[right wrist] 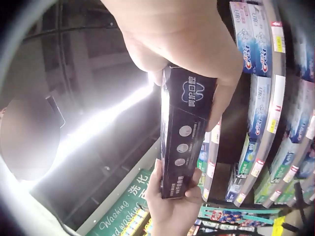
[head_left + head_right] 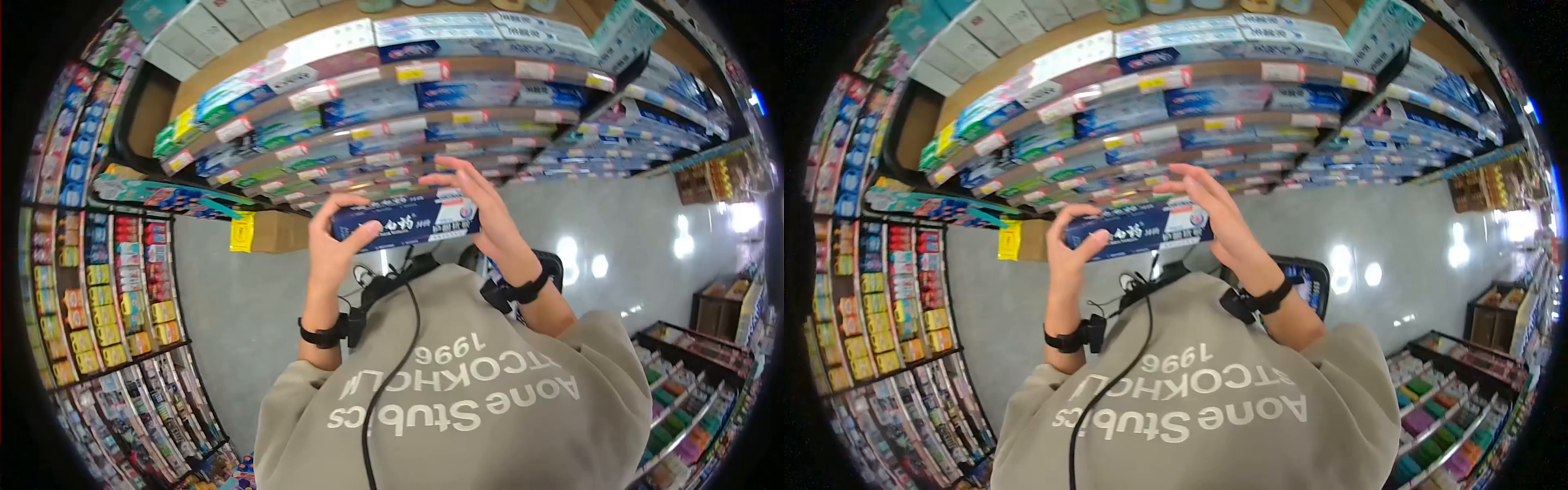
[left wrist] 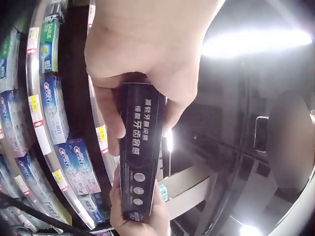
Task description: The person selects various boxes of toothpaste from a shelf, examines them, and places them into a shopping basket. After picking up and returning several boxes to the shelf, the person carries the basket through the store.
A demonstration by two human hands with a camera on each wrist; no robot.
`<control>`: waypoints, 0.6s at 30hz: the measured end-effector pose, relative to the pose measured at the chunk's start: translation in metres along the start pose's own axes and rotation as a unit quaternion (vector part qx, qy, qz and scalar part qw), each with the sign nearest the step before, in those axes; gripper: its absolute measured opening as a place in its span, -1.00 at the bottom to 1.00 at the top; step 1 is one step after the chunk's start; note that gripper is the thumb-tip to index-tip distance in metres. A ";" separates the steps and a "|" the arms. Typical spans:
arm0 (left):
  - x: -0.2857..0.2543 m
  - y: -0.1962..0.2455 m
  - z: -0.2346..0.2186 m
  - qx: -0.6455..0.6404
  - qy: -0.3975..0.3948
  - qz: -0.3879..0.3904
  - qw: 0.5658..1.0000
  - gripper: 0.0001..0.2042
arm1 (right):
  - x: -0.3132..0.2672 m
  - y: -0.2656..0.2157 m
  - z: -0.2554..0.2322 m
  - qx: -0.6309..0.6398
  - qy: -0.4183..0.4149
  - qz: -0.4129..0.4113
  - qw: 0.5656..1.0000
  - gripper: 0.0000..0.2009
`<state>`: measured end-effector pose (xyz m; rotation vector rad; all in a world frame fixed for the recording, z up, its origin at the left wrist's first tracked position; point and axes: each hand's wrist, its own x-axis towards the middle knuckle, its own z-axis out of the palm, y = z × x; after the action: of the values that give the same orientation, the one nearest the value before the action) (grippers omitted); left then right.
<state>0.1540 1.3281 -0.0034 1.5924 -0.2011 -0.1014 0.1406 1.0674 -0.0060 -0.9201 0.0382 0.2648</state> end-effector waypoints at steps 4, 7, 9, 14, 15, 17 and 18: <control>0.007 0.006 0.010 -0.014 -0.023 -0.001 1.000 -0.68 | -0.002 0.001 -0.008 -0.020 0.042 -0.021 0.999 -0.61; 0.011 0.005 0.010 -0.005 -0.039 -0.001 0.999 -0.68 | -0.006 0.003 -0.008 -0.024 0.068 -0.027 0.997 -0.63; 0.012 0.004 0.010 -0.008 -0.047 0.001 0.999 -0.68 | -0.010 0.005 -0.009 -0.025 0.093 -0.033 0.995 -0.65; 0.017 0.004 0.005 0.008 -0.060 0.013 0.998 -0.67 | -0.005 0.011 -0.007 -0.025 0.110 -0.036 0.993 -0.64; 0.018 0.004 0.001 0.014 -0.064 0.018 0.998 -0.66 | -0.002 0.013 -0.006 -0.028 0.107 -0.043 0.993 -0.65; 0.021 0.002 -0.008 0.008 -0.066 0.022 0.998 -0.66 | 0.003 0.014 0.004 -0.023 0.117 -0.042 0.992 -0.66; 0.022 0.003 -0.013 0.002 -0.067 0.025 0.997 -0.67 | 0.004 0.016 0.009 -0.028 0.121 -0.044 0.991 -0.66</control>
<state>0.1777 1.3367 0.0014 1.5848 -0.3451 -0.1686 0.1398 1.0840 -0.0136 -1.0029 0.2134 0.0712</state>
